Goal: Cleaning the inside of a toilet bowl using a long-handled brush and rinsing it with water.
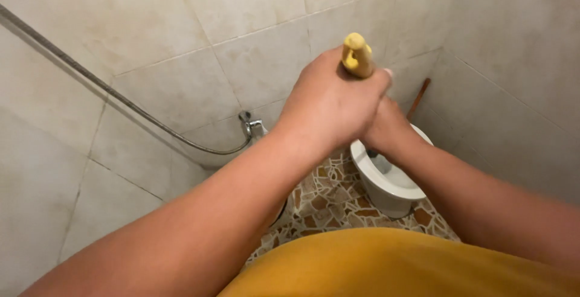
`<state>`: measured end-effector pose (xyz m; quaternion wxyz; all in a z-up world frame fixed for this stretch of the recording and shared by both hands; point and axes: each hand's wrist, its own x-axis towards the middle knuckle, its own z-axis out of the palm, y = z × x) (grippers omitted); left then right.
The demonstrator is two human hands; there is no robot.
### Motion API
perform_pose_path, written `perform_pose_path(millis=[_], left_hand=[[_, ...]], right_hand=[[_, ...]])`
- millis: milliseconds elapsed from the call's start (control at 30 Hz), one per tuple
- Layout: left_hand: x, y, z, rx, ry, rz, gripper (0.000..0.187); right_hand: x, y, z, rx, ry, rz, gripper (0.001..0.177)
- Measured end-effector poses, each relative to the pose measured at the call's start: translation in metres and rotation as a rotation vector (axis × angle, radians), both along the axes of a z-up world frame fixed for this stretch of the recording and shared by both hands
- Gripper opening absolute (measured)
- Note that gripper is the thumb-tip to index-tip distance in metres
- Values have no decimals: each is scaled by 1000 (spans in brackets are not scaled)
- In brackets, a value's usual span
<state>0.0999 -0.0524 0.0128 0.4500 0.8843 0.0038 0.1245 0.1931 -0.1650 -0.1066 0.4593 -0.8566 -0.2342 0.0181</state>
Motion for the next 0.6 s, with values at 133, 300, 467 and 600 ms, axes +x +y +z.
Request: perform_pose_path(millis=[133, 300, 467, 600], left_hand=[[33, 14, -44, -96, 4, 36, 34], [-15, 11, 0, -47, -49, -27, 34], [27, 12, -44, -101, -97, -19, 34], [-7, -2, -12, -11, -234, -144, 35]], right_hand=[[26, 10, -40, 82, -27, 60, 34], [1, 4, -4, -16, -205, 106, 34], [27, 1, -41, 8, -130, 11, 34], [-9, -16, 6, 221, -357, 158, 48]])
